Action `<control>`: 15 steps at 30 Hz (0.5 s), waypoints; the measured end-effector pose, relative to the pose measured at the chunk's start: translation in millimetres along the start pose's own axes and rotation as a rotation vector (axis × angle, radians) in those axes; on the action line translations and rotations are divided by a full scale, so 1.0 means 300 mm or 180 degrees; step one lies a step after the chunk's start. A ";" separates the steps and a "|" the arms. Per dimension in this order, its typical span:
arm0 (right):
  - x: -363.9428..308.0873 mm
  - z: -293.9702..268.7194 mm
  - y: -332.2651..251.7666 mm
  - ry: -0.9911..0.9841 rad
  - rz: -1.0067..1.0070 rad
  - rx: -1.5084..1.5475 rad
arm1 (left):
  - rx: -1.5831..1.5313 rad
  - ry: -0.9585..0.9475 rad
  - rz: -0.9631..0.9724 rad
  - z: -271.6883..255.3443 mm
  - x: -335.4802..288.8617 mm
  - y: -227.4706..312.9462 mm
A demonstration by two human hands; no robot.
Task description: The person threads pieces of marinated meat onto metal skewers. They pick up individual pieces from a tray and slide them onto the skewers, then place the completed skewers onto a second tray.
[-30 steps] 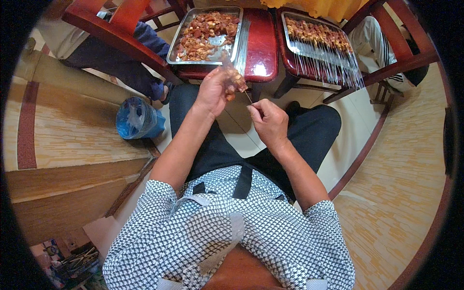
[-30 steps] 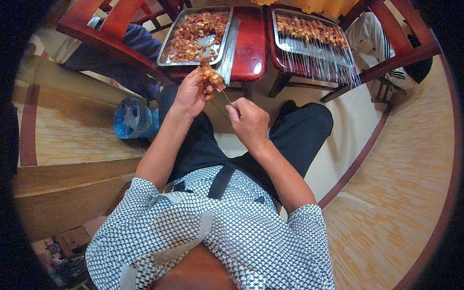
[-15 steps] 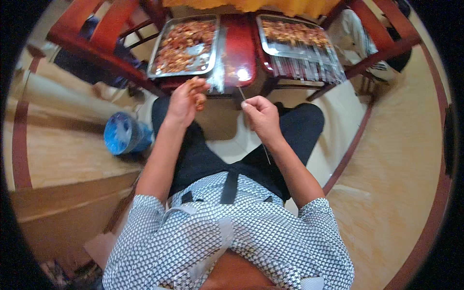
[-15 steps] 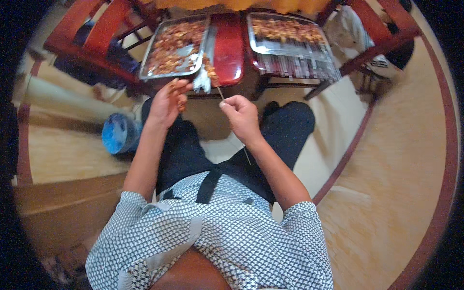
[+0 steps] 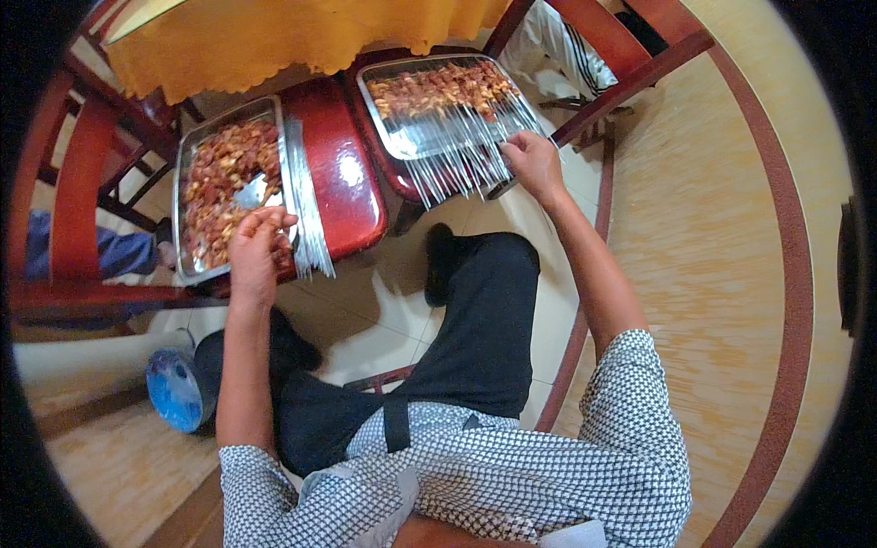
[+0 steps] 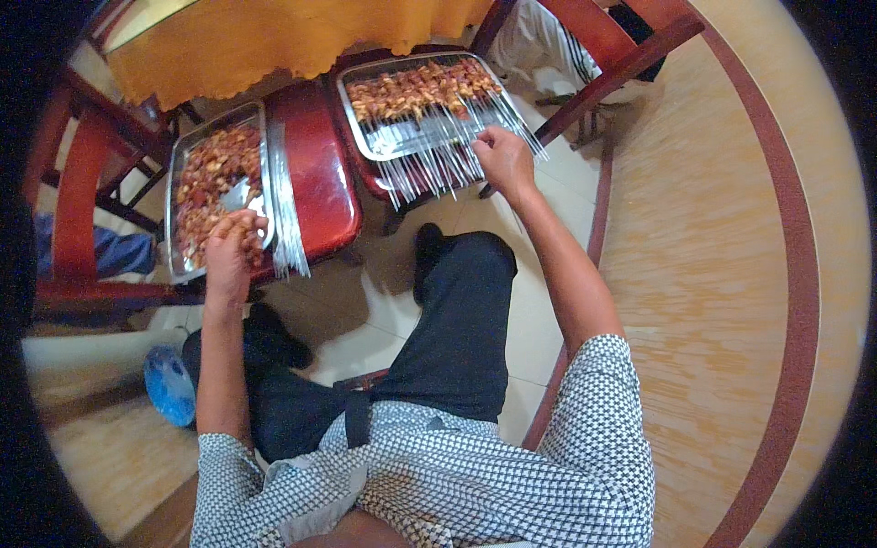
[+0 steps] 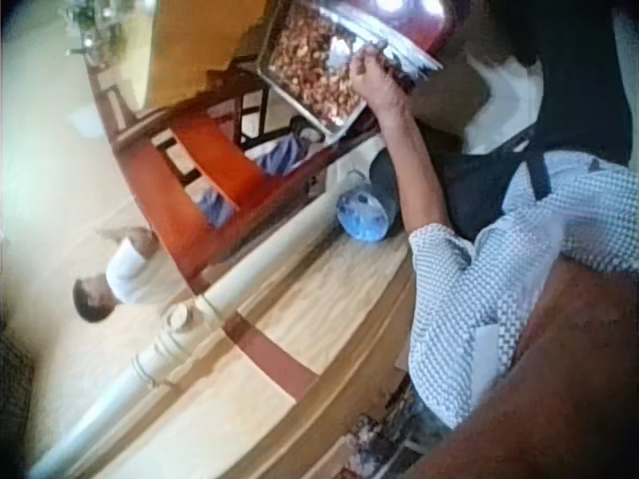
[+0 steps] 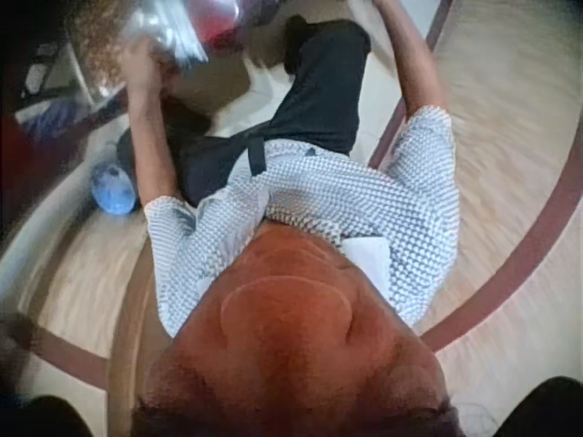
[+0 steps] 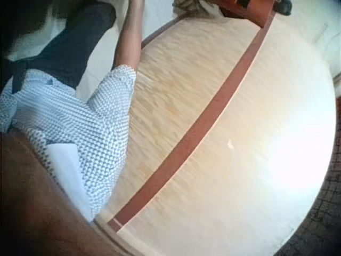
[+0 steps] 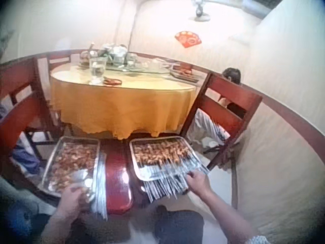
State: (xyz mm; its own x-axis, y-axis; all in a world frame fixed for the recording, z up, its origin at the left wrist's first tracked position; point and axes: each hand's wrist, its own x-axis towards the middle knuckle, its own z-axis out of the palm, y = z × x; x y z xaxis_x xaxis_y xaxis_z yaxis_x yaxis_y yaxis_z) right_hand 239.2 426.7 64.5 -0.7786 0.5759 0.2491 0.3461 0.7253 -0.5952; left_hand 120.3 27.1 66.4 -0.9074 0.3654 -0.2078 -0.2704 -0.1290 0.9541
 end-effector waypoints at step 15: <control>0.424 0.138 0.188 0.0582 -0.0521 -0.2197 | 0.0194 0.0385 0.0015 -0.212 0.234 -0.070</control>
State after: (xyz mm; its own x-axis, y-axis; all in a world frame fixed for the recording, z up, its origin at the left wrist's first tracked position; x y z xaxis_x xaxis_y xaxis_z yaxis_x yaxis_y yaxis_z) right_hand 137.9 525.3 30.9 -0.7697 0.4497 0.4532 0.5307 0.8452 0.0626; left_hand 41.8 -3.1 18.1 -0.9418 0.2505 -0.2243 -0.2494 -0.0728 0.9657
